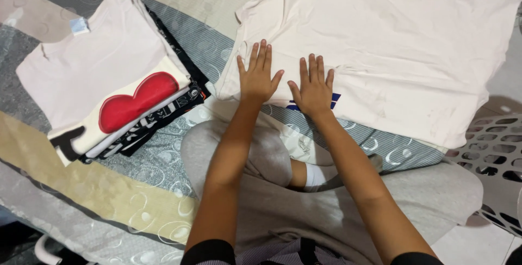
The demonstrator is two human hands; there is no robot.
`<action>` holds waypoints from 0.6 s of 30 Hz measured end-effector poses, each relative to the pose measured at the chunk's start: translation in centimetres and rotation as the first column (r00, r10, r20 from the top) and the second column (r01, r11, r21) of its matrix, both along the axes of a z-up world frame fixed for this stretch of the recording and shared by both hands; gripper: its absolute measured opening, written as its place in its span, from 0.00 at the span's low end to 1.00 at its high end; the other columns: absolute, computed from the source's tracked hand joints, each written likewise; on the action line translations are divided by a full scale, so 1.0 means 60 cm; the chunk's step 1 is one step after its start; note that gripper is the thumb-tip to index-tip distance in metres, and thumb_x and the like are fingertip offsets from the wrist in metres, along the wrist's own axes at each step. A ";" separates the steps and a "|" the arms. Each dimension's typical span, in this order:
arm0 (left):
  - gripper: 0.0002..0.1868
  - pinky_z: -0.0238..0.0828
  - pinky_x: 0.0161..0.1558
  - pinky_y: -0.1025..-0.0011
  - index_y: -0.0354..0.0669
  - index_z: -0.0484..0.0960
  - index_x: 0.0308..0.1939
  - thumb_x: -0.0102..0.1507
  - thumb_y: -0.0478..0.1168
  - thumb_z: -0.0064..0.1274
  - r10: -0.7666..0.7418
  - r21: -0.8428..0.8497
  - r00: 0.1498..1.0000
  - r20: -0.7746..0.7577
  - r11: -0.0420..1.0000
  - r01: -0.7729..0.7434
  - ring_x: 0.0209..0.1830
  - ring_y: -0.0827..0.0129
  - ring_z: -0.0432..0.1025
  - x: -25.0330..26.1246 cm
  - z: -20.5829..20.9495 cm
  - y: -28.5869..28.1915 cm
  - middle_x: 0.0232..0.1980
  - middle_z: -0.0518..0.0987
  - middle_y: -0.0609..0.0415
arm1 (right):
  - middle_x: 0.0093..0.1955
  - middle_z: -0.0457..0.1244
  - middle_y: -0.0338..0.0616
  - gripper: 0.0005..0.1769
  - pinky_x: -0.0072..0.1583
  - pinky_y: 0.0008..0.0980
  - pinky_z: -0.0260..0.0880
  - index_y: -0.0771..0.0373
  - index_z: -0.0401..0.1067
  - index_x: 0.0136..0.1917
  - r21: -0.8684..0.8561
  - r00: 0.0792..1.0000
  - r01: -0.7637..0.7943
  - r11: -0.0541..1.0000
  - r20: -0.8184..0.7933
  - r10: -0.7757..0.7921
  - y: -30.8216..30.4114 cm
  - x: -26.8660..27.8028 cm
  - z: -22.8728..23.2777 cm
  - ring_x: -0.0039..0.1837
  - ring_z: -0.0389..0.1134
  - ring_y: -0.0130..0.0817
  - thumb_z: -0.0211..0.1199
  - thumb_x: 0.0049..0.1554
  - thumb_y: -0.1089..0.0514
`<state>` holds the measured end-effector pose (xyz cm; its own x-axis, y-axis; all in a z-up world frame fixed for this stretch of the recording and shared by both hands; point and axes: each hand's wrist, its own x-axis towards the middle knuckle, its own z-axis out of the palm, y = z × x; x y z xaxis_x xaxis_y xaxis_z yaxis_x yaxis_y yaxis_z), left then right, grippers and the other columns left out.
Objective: Folding a white t-shirt on a bed and adding it to a stack of folded laundry.
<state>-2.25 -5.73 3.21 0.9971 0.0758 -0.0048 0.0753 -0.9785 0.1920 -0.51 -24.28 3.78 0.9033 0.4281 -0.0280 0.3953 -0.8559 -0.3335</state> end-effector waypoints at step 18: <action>0.20 0.32 0.64 0.16 0.50 0.74 0.69 0.73 0.39 0.46 0.233 -0.067 0.922 0.309 0.973 -0.223 0.83 0.44 0.38 0.032 -0.014 0.049 0.78 0.61 0.45 | 0.59 0.65 0.22 0.11 0.60 0.34 0.58 0.38 0.81 0.56 0.017 0.907 -0.035 0.999 0.421 0.025 -0.178 0.110 -0.039 0.66 0.59 0.29 0.70 0.59 0.51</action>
